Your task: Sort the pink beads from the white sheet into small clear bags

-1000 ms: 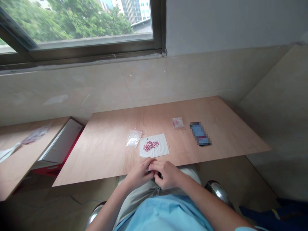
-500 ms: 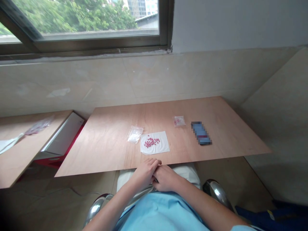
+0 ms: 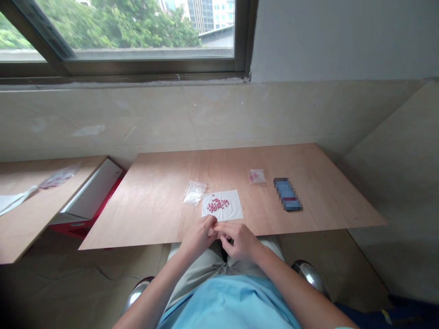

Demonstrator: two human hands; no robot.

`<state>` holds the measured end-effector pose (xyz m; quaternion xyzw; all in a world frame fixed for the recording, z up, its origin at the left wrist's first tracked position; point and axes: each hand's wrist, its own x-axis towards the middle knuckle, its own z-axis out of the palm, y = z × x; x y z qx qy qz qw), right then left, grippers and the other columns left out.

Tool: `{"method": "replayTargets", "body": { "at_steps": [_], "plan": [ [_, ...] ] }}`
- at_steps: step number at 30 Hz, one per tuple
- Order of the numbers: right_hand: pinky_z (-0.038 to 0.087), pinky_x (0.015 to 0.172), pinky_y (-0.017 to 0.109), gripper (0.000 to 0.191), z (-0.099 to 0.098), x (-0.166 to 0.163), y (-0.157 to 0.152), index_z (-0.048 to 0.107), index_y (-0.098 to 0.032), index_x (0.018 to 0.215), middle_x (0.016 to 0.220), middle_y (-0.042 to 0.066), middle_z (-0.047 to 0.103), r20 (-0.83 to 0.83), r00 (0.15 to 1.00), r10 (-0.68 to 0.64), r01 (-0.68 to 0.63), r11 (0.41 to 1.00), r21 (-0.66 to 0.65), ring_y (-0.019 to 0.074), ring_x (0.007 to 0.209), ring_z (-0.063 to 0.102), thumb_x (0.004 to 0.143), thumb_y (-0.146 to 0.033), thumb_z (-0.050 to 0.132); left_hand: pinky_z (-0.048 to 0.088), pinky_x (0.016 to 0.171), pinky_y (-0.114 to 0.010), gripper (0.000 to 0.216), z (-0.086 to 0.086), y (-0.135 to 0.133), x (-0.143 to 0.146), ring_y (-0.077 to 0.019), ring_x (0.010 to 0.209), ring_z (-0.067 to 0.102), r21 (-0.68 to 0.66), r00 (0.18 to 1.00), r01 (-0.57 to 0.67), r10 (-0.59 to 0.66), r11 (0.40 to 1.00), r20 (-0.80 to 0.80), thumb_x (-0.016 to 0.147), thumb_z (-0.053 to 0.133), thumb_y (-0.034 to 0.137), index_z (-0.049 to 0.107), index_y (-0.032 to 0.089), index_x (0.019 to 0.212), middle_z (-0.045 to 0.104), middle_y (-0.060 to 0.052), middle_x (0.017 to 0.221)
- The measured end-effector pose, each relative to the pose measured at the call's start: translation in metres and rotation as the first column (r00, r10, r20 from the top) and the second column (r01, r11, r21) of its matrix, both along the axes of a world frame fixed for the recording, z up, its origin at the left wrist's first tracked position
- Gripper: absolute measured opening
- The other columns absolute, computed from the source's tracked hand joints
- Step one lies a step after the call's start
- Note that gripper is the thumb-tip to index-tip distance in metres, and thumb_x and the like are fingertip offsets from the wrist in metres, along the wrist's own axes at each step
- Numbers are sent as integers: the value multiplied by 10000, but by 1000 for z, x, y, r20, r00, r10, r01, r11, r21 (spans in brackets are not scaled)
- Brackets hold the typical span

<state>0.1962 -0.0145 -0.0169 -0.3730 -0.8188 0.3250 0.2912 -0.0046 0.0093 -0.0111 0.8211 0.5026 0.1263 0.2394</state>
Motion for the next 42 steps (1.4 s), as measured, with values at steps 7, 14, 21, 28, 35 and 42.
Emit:
{"method": "replayTargets", "body": {
  "at_steps": [7,14,21,28,35,42],
  "plan": [
    [522,861,289,327,-17,5,60,663,-226,1234,1152,82,689,228,917,-328,326,944,47,197,929,674,928,-201,552,388,669,-277,84,3,32,-11,-197,792,618,22,975,-214,213,977,67,837,573,168,547,204,908,650,-37,866],
    [495,879,248,375,-36,1,68,620,-266,1313,1188,72,657,425,843,-330,334,940,68,193,991,663,948,-224,550,421,694,-278,78,-12,28,-13,-186,774,619,-44,953,-241,245,970,176,856,583,218,582,199,932,657,-23,828],
    [485,870,258,289,-43,5,73,640,-220,1223,1165,77,645,358,864,-353,352,933,70,193,977,651,951,-203,544,443,695,-291,57,-17,29,-1,-185,745,610,-62,943,-202,211,977,258,857,576,242,578,196,892,646,-19,802],
    [471,828,270,115,-54,5,75,642,-195,987,1001,60,640,326,850,-415,416,907,68,188,903,623,913,-163,560,448,700,-292,73,-24,28,0,-183,749,606,-90,918,-194,213,977,334,850,593,251,598,190,890,652,-24,812],
    [479,867,269,138,-56,7,76,686,-188,997,1047,81,656,294,862,-412,418,907,45,183,926,642,935,-192,563,464,725,-292,116,-25,31,3,-178,770,609,-137,882,-166,209,977,423,851,635,287,611,179,883,661,-28,836],
    [511,661,271,169,-37,9,81,662,-182,911,846,40,687,-69,862,-502,485,857,-171,159,677,623,930,-323,572,516,830,-326,272,-11,37,-1,-195,854,684,-457,663,-20,354,889,660,871,672,409,639,159,975,703,-65,949]
  ]
}}
